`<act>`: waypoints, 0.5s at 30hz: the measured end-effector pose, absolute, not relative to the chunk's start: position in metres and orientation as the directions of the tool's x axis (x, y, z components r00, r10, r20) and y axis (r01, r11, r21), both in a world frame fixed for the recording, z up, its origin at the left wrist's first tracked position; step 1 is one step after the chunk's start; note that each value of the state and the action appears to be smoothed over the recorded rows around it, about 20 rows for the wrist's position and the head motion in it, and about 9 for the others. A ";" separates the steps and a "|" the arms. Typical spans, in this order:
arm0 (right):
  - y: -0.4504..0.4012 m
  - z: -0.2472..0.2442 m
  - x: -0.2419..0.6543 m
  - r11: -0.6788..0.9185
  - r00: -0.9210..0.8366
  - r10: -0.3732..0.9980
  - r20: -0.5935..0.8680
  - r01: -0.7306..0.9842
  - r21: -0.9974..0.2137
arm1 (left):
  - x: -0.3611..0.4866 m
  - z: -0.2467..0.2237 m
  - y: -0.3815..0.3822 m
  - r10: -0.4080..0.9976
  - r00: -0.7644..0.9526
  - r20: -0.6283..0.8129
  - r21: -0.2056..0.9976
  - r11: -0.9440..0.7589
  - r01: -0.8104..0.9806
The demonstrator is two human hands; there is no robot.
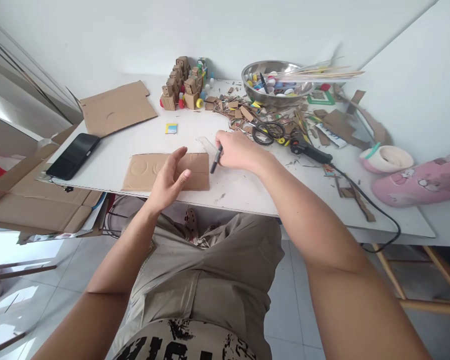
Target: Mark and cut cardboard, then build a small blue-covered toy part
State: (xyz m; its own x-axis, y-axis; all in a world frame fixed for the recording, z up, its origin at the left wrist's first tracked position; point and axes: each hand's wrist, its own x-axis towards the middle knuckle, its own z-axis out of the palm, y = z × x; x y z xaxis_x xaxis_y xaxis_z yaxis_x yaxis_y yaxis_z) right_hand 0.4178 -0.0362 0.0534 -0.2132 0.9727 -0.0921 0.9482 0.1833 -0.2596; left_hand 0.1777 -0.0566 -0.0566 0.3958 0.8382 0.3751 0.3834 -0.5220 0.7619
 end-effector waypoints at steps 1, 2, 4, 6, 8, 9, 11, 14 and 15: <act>-0.037 0.054 0.410 0.163 -0.196 0.977 -0.086 0.940 -0.301 | 0.179 -0.057 -0.056 0.842 0.381 0.381 0.766 -0.519 0.380; -0.036 0.054 0.400 0.136 -0.176 0.980 -0.089 0.930 -0.343 | 0.180 -0.058 -0.057 0.844 0.374 0.384 0.761 -0.519 0.390; -0.033 0.050 0.381 0.093 -0.150 0.984 -0.097 0.895 -0.436 | 0.184 -0.057 -0.058 0.847 0.376 0.377 0.728 -0.522 0.445; -0.028 0.040 0.368 0.071 -0.134 0.988 -0.080 0.842 -0.535 | 0.187 -0.055 -0.059 0.853 0.384 0.355 0.677 -0.517 0.524; -0.024 0.028 0.364 0.087 -0.129 0.991 -0.028 0.797 -0.598 | 0.189 -0.054 -0.059 0.859 0.391 0.331 0.626 -0.510 0.590; -0.025 0.022 0.365 0.117 -0.133 0.991 0.021 0.772 -0.624 | 0.190 -0.053 -0.058 0.859 0.397 0.322 0.605 -0.509 0.612; -0.032 0.012 0.375 0.202 -0.157 0.979 0.128 0.714 -0.670 | 0.190 -0.053 -0.057 0.853 0.413 0.318 0.572 -0.520 0.634; -0.058 0.002 0.392 0.306 -0.220 0.952 0.214 0.674 -0.672 | 0.191 -0.052 -0.057 0.846 0.434 0.309 0.523 -0.533 0.665; -0.069 -0.001 0.397 0.337 -0.237 0.942 0.239 0.676 -0.656 | 0.192 -0.051 -0.058 0.848 0.440 0.296 0.502 -0.530 0.683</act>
